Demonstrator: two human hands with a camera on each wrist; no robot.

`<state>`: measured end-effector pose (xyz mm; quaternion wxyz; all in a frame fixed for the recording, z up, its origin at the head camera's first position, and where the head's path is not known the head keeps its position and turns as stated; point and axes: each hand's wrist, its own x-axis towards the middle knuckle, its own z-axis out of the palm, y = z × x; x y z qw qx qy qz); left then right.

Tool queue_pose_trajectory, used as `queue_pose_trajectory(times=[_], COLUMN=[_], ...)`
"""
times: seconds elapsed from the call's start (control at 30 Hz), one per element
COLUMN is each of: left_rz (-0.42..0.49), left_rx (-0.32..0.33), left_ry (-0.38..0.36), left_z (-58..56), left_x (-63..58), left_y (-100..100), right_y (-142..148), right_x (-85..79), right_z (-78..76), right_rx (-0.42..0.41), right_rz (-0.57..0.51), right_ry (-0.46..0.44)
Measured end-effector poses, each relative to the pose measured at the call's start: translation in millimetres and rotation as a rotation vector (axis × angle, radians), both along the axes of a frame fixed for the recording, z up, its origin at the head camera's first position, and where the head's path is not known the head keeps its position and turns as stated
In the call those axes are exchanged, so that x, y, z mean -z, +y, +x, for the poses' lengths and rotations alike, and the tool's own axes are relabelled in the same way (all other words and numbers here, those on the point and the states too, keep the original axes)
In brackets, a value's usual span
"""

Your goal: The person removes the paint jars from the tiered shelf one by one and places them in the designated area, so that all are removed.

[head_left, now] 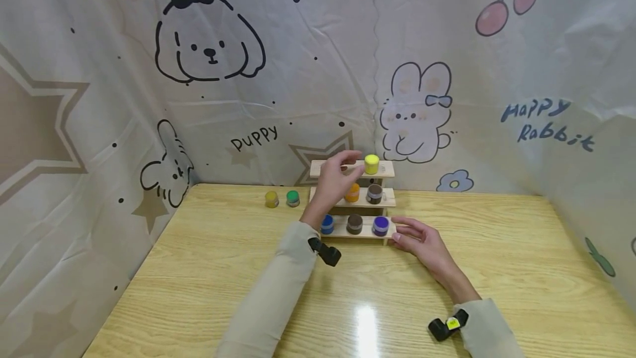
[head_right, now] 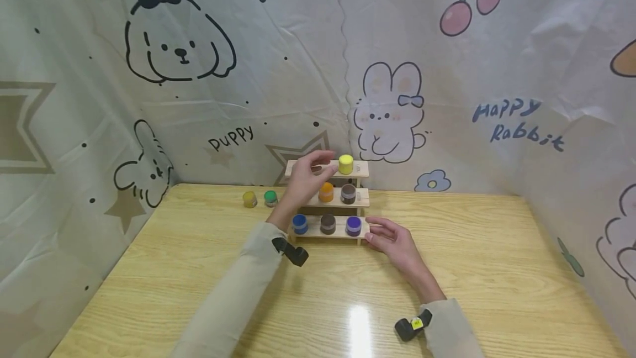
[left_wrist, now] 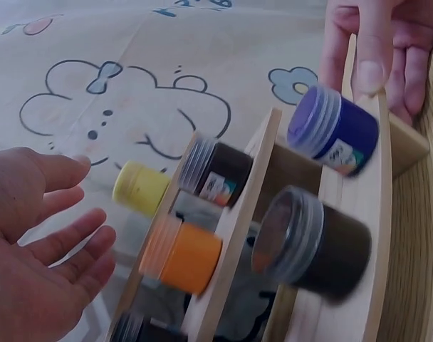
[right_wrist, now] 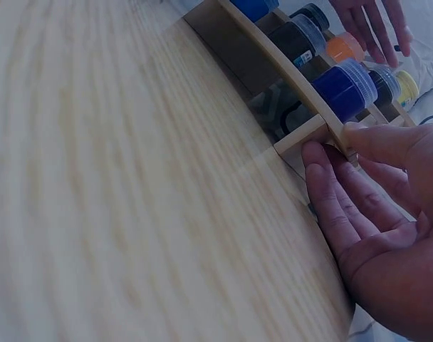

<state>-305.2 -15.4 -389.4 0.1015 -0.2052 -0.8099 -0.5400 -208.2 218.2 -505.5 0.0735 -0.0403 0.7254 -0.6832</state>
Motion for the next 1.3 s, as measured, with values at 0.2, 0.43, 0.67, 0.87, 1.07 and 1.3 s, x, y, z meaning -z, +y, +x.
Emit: queue_pose_trajectory(times=[0.2, 0.43, 0.67, 0.87, 1.07, 1.3], left_rz=[-0.012, -0.045, -0.106, -0.091, -0.047, -0.027], left_rx=[-0.013, -0.08, -0.142, -0.149, -0.135, -0.112], left_ry=[-0.018, -0.036, -0.019, -0.015, -0.019, 0.011], left_z=[-7.0, -12.5, -16.5, -17.3, -13.3, -6.4], left_x=[-2.1, -0.7, 1.7, 3.0, 0.2, -6.2], left_y=[17.1, 31.2, 37.8, 31.4, 20.9, 13.1], right_y=[-0.1, 0.4, 1.7, 0.3, -1.2, 1.7], right_x=[0.9, -1.4, 0.1, 2.5, 3.1, 2.9], right_z=[-0.6, 1.6, 0.2, -3.7, -7.1, -2.3], right_rx=[0.005, 0.011, 0.005, -0.014, -0.022, -0.007], right_rz=[-0.011, -0.014, -0.029, -0.055, -0.062, -0.077], right_ry=[-0.001, -0.007, -0.005, 0.014, 0.034, 0.039])
